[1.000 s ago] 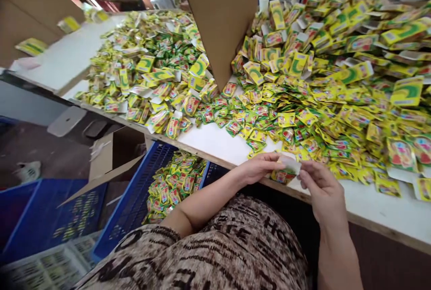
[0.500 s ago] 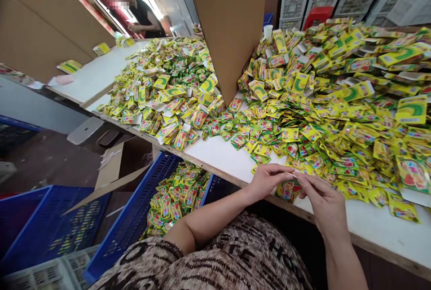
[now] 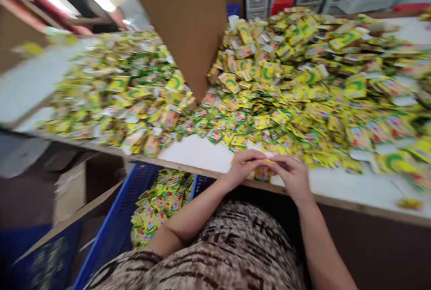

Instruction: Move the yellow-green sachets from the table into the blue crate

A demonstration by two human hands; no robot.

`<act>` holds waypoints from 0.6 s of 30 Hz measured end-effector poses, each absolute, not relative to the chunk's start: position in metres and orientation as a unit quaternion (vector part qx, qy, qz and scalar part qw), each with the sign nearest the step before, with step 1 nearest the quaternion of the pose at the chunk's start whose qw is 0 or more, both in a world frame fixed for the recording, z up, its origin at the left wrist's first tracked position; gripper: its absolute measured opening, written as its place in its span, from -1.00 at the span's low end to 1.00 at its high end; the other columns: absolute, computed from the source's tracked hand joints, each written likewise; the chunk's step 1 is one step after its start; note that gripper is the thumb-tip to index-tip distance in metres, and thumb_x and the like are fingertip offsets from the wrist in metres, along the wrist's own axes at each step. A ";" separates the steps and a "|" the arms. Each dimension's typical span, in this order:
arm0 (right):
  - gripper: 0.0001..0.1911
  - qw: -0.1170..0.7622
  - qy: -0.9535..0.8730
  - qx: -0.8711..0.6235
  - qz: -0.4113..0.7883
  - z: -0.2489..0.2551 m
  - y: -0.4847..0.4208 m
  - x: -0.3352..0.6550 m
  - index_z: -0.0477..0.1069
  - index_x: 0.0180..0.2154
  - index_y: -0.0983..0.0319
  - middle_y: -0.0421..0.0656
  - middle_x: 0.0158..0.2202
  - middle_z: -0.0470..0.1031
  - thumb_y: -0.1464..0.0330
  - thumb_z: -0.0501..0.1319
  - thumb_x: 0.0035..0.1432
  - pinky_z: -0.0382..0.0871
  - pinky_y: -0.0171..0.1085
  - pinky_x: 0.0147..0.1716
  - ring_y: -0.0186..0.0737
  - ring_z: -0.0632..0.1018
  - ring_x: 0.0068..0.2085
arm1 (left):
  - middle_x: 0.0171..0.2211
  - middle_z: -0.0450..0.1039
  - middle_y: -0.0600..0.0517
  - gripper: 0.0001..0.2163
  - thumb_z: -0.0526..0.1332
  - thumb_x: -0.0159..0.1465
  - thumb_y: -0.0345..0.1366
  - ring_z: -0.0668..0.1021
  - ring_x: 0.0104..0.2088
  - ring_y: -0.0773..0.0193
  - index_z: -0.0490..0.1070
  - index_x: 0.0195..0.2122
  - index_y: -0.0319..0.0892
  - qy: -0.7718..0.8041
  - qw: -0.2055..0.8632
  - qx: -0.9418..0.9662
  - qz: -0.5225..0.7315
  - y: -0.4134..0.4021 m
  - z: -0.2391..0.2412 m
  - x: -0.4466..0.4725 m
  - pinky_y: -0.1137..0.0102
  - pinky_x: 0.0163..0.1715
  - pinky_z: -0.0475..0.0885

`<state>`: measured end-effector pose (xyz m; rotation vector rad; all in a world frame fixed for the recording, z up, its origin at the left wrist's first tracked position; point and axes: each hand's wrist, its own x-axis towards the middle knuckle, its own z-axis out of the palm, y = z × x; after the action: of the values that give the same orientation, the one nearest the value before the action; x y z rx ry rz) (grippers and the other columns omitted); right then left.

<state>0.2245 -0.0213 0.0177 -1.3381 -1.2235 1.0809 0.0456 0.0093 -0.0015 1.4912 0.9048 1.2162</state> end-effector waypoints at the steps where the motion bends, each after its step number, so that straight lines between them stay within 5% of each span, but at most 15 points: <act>1: -0.72 0.490 -0.506 -0.547 0.451 0.019 -0.021 0.224 0.63 -0.33 0.18 -0.11 -0.34 0.60 0.16 0.49 -0.06 0.57 -0.23 -0.42 -0.19 0.58 -0.37 | -0.28 0.66 -0.10 -0.75 0.39 0.19 -0.09 0.66 -0.24 0.21 0.65 -0.26 -0.18 0.359 0.473 0.629 0.502 0.010 -0.002 0.042 0.33 -0.15 0.55; 6: -0.85 0.512 -0.565 -0.539 0.358 0.015 -0.020 0.218 0.63 -0.30 0.13 -0.11 -0.28 0.57 0.21 0.41 0.09 0.55 -0.20 -0.28 -0.16 0.57 -0.23 | -0.17 0.66 -0.07 -0.80 0.37 0.23 -0.27 0.66 -0.16 0.22 0.62 -0.11 -0.10 0.321 0.445 0.685 0.479 0.012 -0.004 0.028 0.33 -0.12 0.57; 13: -0.83 0.503 -0.609 -0.552 0.266 0.004 -0.039 0.206 0.61 -0.17 0.08 -0.07 -0.11 0.52 0.27 0.24 0.28 0.52 -0.14 -0.13 -0.13 0.56 -0.09 | -0.24 0.61 -0.05 -0.75 0.37 0.21 -0.18 0.61 -0.28 0.24 0.59 -0.12 -0.12 0.389 0.493 0.669 0.398 0.003 -0.001 0.041 0.38 -0.28 0.55; 18: -0.74 0.431 -0.608 -0.647 0.160 0.018 -0.009 0.289 0.56 -0.06 0.13 -0.05 -0.07 0.56 0.30 0.14 0.33 0.45 -0.06 0.02 -0.10 0.53 -0.01 | -0.16 0.61 -0.03 -0.67 0.38 0.17 -0.13 0.61 -0.26 0.21 0.56 -0.05 -0.06 0.483 0.551 0.545 0.408 0.003 0.019 -0.008 0.35 -0.25 0.55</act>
<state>0.2888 -0.0094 0.0183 -1.6134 -1.5160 0.3986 -0.0076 0.0033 0.0188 1.2901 1.1427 0.9651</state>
